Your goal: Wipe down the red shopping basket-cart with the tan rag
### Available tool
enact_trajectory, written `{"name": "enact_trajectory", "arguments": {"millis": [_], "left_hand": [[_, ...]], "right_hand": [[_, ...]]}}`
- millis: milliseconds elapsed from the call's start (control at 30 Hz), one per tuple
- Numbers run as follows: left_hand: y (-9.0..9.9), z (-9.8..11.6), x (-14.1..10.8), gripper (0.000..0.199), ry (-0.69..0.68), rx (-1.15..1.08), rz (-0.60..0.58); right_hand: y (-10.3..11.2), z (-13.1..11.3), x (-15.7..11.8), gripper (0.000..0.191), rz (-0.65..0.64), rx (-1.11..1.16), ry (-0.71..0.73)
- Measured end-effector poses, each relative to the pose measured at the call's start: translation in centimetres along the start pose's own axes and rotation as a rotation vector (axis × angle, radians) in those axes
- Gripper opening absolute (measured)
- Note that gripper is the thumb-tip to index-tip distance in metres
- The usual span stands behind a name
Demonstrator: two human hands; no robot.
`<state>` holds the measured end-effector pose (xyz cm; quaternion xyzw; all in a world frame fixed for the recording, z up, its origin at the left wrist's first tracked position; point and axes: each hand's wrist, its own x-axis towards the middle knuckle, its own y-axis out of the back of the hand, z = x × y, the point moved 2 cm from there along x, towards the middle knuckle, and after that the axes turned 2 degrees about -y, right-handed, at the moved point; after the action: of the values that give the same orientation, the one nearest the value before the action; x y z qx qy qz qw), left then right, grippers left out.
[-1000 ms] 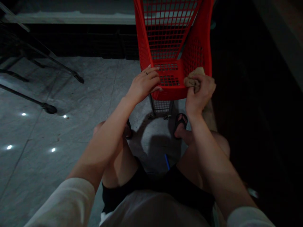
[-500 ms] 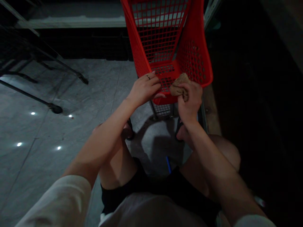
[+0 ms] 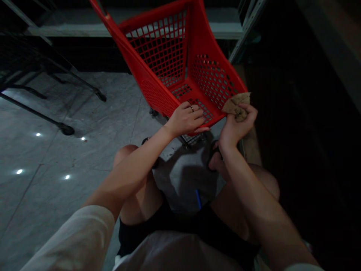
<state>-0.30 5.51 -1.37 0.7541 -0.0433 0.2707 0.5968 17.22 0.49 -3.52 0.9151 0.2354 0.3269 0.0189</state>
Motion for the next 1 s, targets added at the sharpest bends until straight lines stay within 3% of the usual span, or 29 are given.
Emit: {"name": "enact_trajectory", "arguments": {"millis": [167,267,400,500,633,767,833,1000], "left_hand": [[-0.4,0.1,-1.1,0.045,0.095,-0.023,-0.014],[-0.3,-0.2,-1.6,0.05,0.156,-0.018,0.005],[0.6,-0.2,-2.3,0.054,0.221,-0.055,0.061],[1.3,0.2,-3.0,0.049,0.212,-0.024,0.144],[1.8,0.7,-3.6,0.035,0.169,0.076,0.215],[2.1,0.6,-3.6,0.031,0.171,0.156,0.246],[2.2,0.3,-3.5,0.034,0.204,0.178,0.238],[2.7,-0.3,-4.3,0.036,0.273,0.188,0.221]], "right_hand": [[1.4,-3.6,-4.3,0.028,-0.206,0.119,-0.053],[1.3,-4.2,-5.2,0.028,-0.306,0.085,-0.039],[-0.7,-1.7,-2.8,0.029,-0.231,0.117,-0.043],[-3.1,1.2,-0.4,0.03,-0.145,0.164,-0.178],[-5.0,1.7,-0.9,0.029,-0.224,0.227,-0.309],[-3.6,-1.4,-4.6,0.025,-0.295,0.24,-0.237],[-2.5,-2.7,-6.4,0.023,-0.389,0.221,-0.241],[-1.3,-4.0,-8.8,0.02,-0.571,0.273,-0.273]]}}
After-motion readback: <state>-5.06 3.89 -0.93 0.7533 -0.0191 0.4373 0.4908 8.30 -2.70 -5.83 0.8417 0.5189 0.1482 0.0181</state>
